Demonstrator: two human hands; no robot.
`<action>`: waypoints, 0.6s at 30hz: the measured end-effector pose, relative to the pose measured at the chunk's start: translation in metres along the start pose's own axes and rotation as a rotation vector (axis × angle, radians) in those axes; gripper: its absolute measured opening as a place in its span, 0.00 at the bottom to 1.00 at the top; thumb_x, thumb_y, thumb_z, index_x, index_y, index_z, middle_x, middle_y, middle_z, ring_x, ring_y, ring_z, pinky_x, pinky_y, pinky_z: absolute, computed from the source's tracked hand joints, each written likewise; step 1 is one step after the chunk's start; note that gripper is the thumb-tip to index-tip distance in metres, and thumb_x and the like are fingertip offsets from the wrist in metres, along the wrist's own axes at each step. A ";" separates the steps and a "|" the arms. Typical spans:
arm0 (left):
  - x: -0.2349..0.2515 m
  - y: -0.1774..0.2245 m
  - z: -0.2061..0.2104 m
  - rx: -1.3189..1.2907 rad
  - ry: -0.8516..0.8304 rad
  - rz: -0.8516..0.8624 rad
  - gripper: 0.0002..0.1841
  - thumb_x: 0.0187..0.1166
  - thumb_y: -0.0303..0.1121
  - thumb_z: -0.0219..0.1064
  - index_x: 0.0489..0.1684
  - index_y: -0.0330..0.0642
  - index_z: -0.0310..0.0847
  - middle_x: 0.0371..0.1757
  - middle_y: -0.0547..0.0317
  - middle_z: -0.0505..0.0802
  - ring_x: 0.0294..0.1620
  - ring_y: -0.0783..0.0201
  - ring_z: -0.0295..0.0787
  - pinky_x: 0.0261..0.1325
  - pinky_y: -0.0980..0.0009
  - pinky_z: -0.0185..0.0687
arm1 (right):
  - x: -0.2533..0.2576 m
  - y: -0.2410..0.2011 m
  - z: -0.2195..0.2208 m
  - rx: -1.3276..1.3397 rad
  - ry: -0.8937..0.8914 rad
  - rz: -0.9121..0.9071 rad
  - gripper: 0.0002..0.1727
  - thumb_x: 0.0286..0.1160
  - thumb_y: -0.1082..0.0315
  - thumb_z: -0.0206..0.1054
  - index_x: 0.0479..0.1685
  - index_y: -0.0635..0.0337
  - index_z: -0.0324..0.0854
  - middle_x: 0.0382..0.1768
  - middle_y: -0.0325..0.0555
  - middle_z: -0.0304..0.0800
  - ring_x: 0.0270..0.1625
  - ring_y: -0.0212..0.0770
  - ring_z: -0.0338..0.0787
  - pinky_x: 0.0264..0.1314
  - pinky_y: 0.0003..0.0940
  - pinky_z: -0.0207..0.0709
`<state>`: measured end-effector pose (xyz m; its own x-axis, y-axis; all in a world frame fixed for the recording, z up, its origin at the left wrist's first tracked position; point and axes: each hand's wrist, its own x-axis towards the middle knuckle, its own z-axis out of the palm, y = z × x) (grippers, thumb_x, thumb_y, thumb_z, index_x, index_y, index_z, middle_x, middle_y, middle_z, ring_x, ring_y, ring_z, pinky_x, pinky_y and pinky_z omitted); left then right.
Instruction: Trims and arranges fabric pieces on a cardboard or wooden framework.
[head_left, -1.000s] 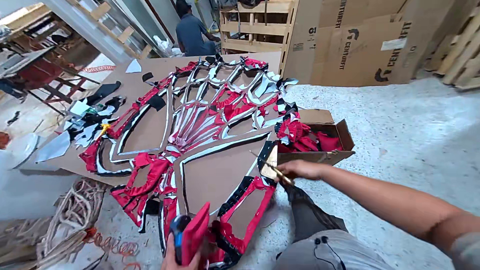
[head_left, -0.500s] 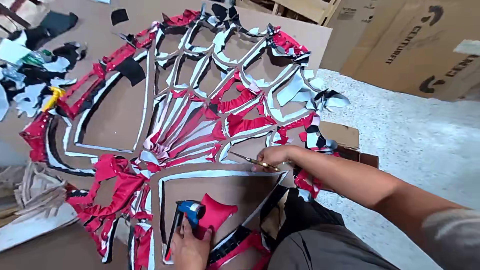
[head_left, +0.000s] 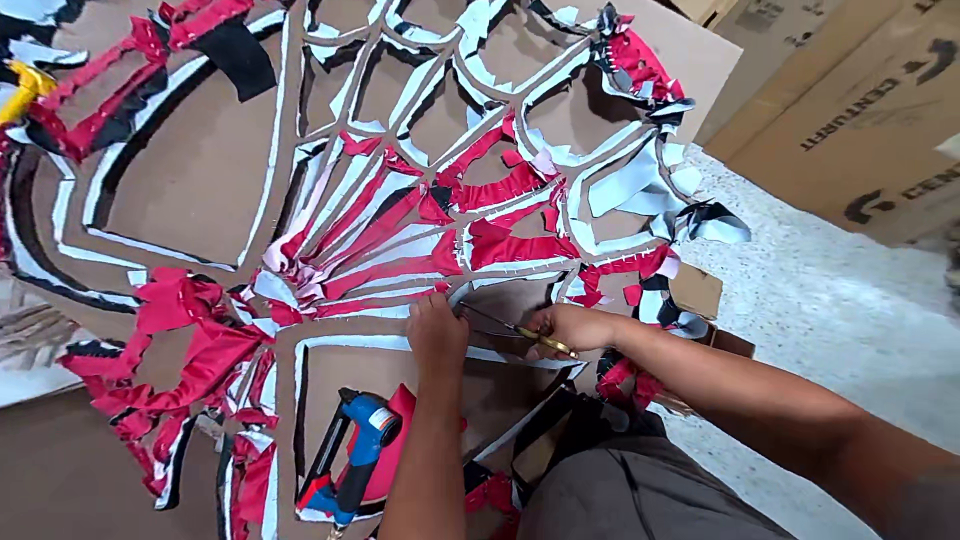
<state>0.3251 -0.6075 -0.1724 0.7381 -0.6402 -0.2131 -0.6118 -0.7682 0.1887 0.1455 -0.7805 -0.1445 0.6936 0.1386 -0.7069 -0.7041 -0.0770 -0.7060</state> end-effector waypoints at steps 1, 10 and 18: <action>0.004 0.001 0.002 0.025 0.006 0.014 0.24 0.72 0.46 0.77 0.47 0.30 0.84 0.50 0.34 0.90 0.59 0.33 0.87 0.55 0.37 0.84 | -0.005 0.001 -0.001 0.029 -0.008 0.022 0.20 0.75 0.53 0.77 0.51 0.59 0.85 0.26 0.43 0.88 0.24 0.36 0.85 0.31 0.34 0.83; 0.006 -0.023 -0.002 0.071 -0.006 0.244 0.12 0.75 0.34 0.71 0.43 0.31 0.85 0.46 0.36 0.90 0.53 0.35 0.90 0.46 0.39 0.87 | 0.008 -0.011 -0.006 -0.077 0.030 0.094 0.27 0.77 0.42 0.71 0.52 0.61 0.87 0.30 0.48 0.91 0.30 0.43 0.90 0.40 0.47 0.87; -0.006 -0.030 0.006 -0.072 0.086 0.217 0.08 0.81 0.30 0.65 0.39 0.34 0.88 0.43 0.43 0.92 0.52 0.42 0.92 0.51 0.45 0.88 | 0.023 -0.015 -0.013 -0.003 -0.056 -0.005 0.26 0.79 0.47 0.71 0.59 0.62 0.82 0.31 0.47 0.87 0.28 0.38 0.86 0.36 0.38 0.84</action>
<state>0.3378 -0.5806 -0.1827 0.6150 -0.7846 -0.0788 -0.7389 -0.6083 0.2900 0.1739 -0.7886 -0.1501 0.6876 0.1938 -0.6998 -0.7001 -0.0789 -0.7097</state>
